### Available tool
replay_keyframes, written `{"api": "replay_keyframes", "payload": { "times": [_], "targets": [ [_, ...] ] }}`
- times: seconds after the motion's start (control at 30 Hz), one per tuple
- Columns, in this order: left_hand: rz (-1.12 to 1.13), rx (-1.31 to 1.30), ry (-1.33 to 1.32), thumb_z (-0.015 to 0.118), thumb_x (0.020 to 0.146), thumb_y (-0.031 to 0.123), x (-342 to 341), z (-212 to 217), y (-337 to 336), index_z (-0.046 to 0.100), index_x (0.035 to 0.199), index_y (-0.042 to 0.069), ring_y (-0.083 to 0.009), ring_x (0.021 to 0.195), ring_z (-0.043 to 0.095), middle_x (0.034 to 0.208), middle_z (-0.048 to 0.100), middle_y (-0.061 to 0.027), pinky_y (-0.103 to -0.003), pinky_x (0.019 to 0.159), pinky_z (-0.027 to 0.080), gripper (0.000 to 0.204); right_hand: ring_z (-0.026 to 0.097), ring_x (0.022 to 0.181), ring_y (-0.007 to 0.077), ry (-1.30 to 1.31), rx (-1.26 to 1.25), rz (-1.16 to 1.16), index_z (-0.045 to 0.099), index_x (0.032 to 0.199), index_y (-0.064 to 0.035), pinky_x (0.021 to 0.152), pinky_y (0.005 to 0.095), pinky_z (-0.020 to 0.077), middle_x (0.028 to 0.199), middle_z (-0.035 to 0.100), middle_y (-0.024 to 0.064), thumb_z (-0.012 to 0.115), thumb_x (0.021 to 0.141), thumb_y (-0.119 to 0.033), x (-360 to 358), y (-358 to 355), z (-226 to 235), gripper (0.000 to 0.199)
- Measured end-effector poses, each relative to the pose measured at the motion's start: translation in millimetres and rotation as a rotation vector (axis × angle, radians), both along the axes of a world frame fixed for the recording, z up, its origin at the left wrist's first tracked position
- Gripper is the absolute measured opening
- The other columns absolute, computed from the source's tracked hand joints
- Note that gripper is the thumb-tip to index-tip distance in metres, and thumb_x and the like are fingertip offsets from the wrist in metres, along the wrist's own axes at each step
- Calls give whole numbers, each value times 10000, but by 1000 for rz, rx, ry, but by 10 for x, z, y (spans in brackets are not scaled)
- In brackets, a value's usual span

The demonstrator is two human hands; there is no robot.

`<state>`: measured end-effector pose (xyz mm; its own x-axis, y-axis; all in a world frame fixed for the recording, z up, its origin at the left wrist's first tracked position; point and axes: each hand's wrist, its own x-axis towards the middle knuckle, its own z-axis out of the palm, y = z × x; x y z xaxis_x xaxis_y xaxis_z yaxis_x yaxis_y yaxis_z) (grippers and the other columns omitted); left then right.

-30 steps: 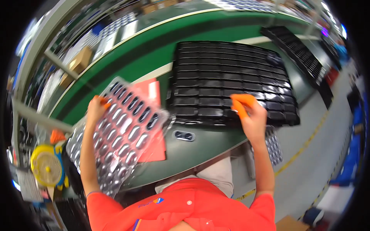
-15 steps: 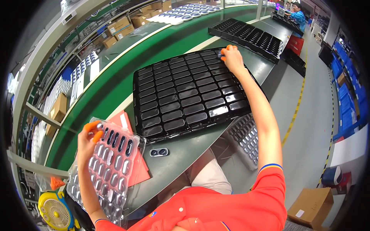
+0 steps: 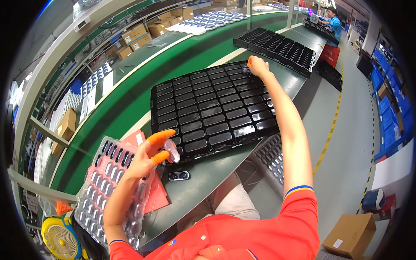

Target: The person assembles small electronic components by hand, placing white electronic components into black plastic housings on a production line.

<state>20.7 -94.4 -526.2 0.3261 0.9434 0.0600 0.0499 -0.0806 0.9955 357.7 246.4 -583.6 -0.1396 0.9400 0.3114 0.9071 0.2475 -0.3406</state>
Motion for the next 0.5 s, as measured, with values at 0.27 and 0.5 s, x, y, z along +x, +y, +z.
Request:
{"api": "replay_keyframes", "payload": {
  "times": [0.27, 0.5],
  "targets": [
    [-12, -129, -131, 590, 842, 90, -118, -201, -11, 506, 1179, 4, -174, 857, 593, 964, 599, -89, -276, 705, 495, 358, 577, 852, 365, 155, 228, 318, 483, 972, -14, 715, 378, 462, 826, 595, 216, 560, 827, -97, -696, -663, -151, 184],
    [-17, -107, -155, 595, 842, 114, -138, -290, -71, 505, 1177, 6, -178, 859, 596, 958, 600, -95, -288, 666, 505, 364, 552, 773, 335, 234, 458, 718, 500, 1061, -17, 761, 349, 454, 818, 558, 138, 544, 835, -36, -1276, -1383, -112, 231]
  ]
}}
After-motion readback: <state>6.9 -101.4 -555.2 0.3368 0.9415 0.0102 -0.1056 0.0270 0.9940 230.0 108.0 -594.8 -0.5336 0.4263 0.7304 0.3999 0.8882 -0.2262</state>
